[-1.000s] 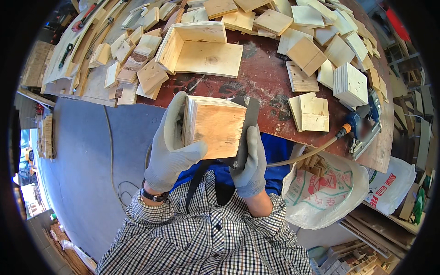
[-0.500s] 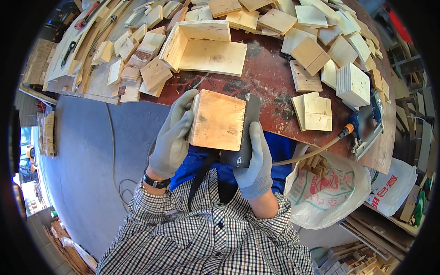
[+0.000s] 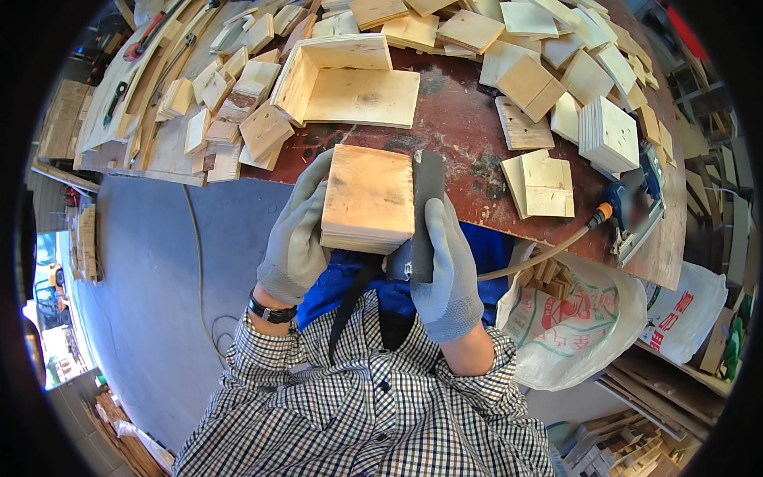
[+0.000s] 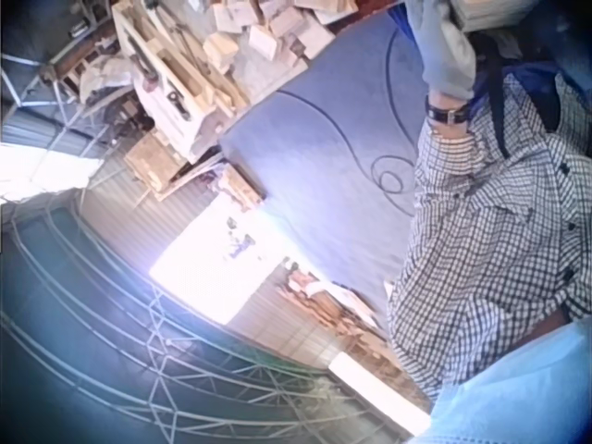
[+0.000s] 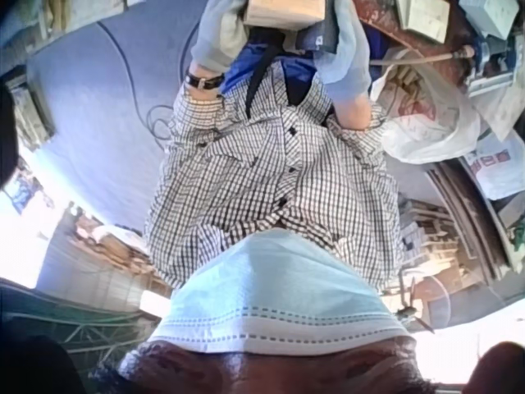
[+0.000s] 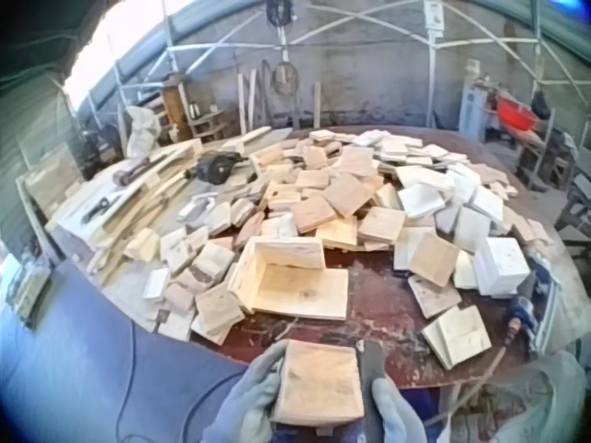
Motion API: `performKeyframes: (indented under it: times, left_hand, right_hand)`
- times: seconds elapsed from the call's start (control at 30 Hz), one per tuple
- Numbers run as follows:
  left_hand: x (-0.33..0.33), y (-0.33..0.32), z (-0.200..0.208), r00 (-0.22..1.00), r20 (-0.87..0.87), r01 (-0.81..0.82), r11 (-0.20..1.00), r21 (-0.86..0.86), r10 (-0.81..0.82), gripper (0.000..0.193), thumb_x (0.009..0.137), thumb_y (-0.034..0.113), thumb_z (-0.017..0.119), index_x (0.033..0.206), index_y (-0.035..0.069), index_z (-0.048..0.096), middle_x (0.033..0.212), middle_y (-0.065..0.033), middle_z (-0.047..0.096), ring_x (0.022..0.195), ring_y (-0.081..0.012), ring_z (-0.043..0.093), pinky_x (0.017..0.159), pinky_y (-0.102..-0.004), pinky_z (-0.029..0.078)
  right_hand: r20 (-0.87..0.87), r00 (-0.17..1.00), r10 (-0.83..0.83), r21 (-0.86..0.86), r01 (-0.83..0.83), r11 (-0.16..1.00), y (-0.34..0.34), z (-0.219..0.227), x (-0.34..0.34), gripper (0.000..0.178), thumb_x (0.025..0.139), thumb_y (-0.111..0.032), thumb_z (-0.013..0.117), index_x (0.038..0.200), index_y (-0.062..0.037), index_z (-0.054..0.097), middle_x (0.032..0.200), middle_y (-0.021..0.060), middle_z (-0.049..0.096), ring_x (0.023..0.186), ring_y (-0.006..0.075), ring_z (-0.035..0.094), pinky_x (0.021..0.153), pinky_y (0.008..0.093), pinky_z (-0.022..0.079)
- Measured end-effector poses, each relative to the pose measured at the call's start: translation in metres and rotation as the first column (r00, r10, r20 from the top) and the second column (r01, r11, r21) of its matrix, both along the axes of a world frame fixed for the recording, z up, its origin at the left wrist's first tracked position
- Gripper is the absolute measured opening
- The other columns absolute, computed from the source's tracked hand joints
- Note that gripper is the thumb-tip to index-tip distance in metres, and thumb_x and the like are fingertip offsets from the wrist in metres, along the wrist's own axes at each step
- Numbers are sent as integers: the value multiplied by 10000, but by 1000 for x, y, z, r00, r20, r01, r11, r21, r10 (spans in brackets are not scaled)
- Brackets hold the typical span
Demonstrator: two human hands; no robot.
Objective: The person assembles small wooden boxes using a pneumatic nail gun to fasten pieces together. They then sand the assembled boxes with a sanding block to smooth the surfaces. The person handles multiple wooden pieces and completed boxes on a cluttered workbench.
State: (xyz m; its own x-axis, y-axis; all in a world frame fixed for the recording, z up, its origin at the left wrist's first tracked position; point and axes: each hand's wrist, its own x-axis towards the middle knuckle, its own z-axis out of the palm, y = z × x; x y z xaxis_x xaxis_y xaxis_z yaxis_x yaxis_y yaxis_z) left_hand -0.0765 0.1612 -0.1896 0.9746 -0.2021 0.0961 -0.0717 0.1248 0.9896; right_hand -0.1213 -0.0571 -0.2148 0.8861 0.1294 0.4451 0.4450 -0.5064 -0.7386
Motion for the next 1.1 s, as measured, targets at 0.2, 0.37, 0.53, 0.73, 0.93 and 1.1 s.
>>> performKeyframes:
  times: [0.2,0.37,0.53,0.73,0.93,1.1]
  left_hand:
    - [-3,2,2,999,24,-27,1000,-7,27,404,1027,-13,519,1423,-70,579,1596,-240,480,1467,-353,495,1215,-389,386]
    - [-6,2,2,995,102,-37,983,177,19,456,1068,91,552,1505,-39,520,1562,-216,525,1429,-334,543,1183,-389,432]
    - [0,-6,12,809,-579,-217,864,-455,-102,613,1132,471,460,1564,37,461,1505,-167,576,1384,-297,577,1143,-407,484]
    - [-1,3,-10,762,-648,-286,903,-320,11,665,1084,568,519,1532,77,508,1458,-133,624,1342,-303,609,1104,-458,520]
    - [3,3,0,676,-730,-400,782,-477,-100,643,1055,549,534,1505,90,548,1376,-138,683,1212,-346,686,964,-524,584]
    - [9,10,9,567,-783,-453,696,-557,-257,664,1037,579,494,1476,89,586,1290,-144,731,1083,-381,728,800,-539,596]
  right_hand:
    - [54,997,55,1,-55,999,-2,-2,6,927,820,96,735,1637,12,305,1514,330,499,1353,526,545,1136,475,478]
    - [-72,996,52,209,-36,977,1,12,9,755,986,-95,647,1649,10,302,1543,236,500,1386,366,534,1160,396,438]
    - [-554,765,330,776,329,539,20,52,15,688,1097,-289,553,1661,12,299,1566,156,485,1420,225,483,1191,331,381]
    - [-569,746,346,777,350,524,21,52,14,730,1101,-330,573,1660,40,283,1602,162,457,1483,223,430,1242,335,312]
    - [-535,772,343,774,287,564,14,46,10,721,1102,-326,568,1656,44,293,1599,164,460,1484,218,434,1236,332,316]
    - [-509,798,324,752,229,618,7,51,10,689,1116,-322,536,1653,39,298,1554,156,503,1383,189,526,1152,305,423]
